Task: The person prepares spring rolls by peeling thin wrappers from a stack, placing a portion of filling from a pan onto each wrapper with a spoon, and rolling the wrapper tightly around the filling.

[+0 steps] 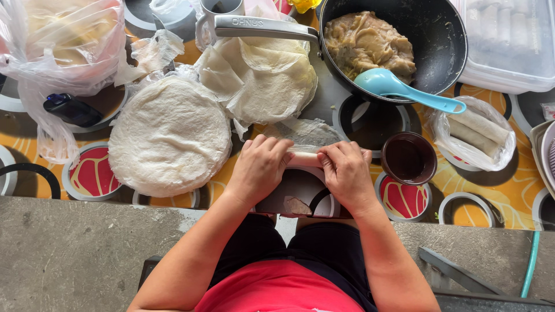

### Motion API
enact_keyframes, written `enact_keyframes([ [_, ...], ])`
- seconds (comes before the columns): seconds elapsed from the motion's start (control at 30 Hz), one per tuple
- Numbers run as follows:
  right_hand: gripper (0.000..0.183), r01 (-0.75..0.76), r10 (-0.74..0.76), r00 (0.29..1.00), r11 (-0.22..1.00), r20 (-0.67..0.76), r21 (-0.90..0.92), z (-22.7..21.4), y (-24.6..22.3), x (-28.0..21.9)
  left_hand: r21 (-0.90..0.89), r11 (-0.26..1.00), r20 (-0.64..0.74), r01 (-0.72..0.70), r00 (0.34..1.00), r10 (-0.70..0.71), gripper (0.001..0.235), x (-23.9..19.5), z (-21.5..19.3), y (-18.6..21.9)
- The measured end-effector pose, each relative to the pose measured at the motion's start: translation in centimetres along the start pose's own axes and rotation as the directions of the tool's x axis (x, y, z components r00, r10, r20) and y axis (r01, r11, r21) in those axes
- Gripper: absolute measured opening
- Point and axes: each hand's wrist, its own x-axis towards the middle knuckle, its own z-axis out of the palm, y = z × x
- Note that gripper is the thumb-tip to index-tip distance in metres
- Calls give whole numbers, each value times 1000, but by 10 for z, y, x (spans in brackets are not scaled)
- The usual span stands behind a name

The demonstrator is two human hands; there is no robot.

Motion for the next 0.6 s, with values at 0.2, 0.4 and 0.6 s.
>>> enact_keyframes([
  [0.2, 13, 65, -68, 996, 996, -55, -54, 2, -4, 11, -54, 984, -15, 169, 985, -170, 26, 6, 1, -4],
  [0.4, 38, 323, -330, 944, 938, 35, 126, 5, -17, 15, -122, 977, -24, 177, 983, -181, 25, 1, -5, -9],
  [0.6, 43, 314, -323, 941, 945, 103, 90, 10, -22, 16, -236, 952, 79, 194, 980, -180, 44, -12, -28, -12],
])
